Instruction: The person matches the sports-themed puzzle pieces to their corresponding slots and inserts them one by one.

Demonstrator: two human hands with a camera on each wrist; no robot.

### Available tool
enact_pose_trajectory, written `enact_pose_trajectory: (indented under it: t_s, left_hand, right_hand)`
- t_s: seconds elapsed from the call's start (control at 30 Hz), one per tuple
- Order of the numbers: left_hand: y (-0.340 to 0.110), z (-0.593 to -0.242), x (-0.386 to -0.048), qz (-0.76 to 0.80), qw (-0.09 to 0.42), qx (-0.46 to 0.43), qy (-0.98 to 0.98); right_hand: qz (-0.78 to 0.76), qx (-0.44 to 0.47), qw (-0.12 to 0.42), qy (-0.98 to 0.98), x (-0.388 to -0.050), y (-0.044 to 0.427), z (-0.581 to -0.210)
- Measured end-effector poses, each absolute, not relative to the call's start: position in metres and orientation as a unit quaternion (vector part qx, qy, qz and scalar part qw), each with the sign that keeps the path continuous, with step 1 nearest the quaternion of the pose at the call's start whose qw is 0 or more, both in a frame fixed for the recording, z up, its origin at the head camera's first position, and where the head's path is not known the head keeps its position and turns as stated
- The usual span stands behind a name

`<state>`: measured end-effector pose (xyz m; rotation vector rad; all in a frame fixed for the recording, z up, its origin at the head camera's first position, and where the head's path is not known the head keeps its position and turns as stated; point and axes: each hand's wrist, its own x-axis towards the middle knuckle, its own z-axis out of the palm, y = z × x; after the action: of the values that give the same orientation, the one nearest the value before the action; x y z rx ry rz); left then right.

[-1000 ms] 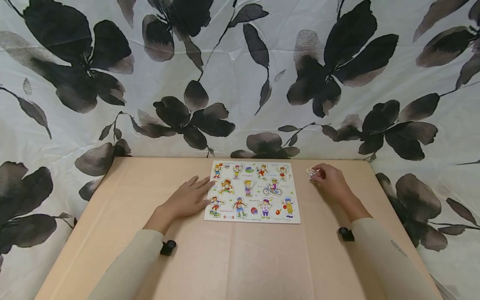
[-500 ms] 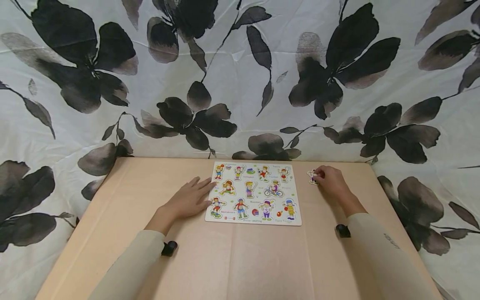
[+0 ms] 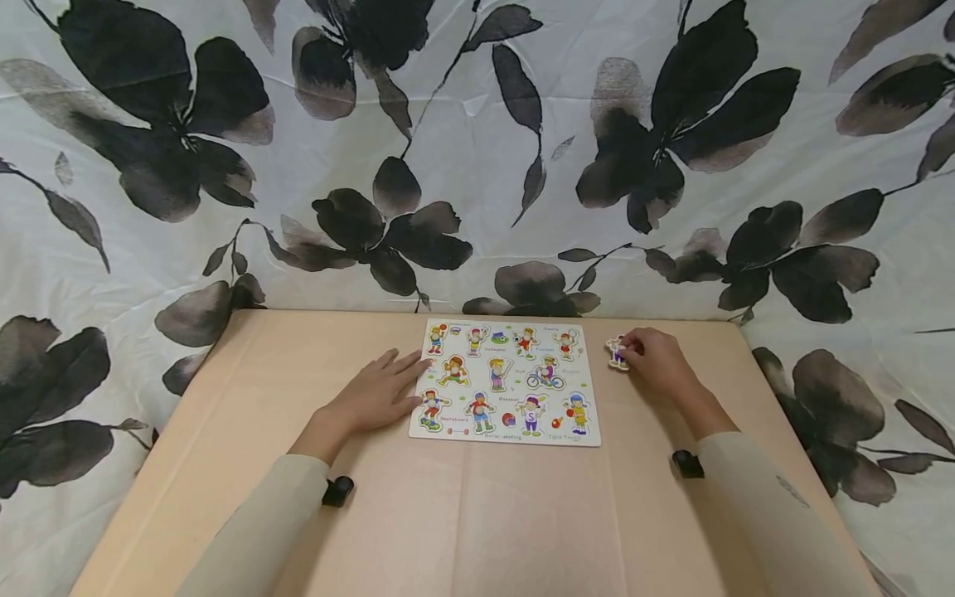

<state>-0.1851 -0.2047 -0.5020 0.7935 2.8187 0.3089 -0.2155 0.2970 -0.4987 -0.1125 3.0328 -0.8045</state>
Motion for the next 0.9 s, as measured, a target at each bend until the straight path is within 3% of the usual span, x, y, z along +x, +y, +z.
enact_pose_trajectory:
  t_s: [0.23, 0.9]
  left_hand:
    - [-0.204, -0.502, -0.186, 0.105, 0.099, 0.271, 0.952]
    - [-0.204, -0.498, -0.185, 0.105, 0.105, 0.264, 0.953]
  right_hand:
    - [-0.263, -0.061, 0.001, 0.963, -0.205, 0.279, -0.492]
    - [-0.257, -0.153, 0.082, 0.950, -0.178, 0.213, -0.483]
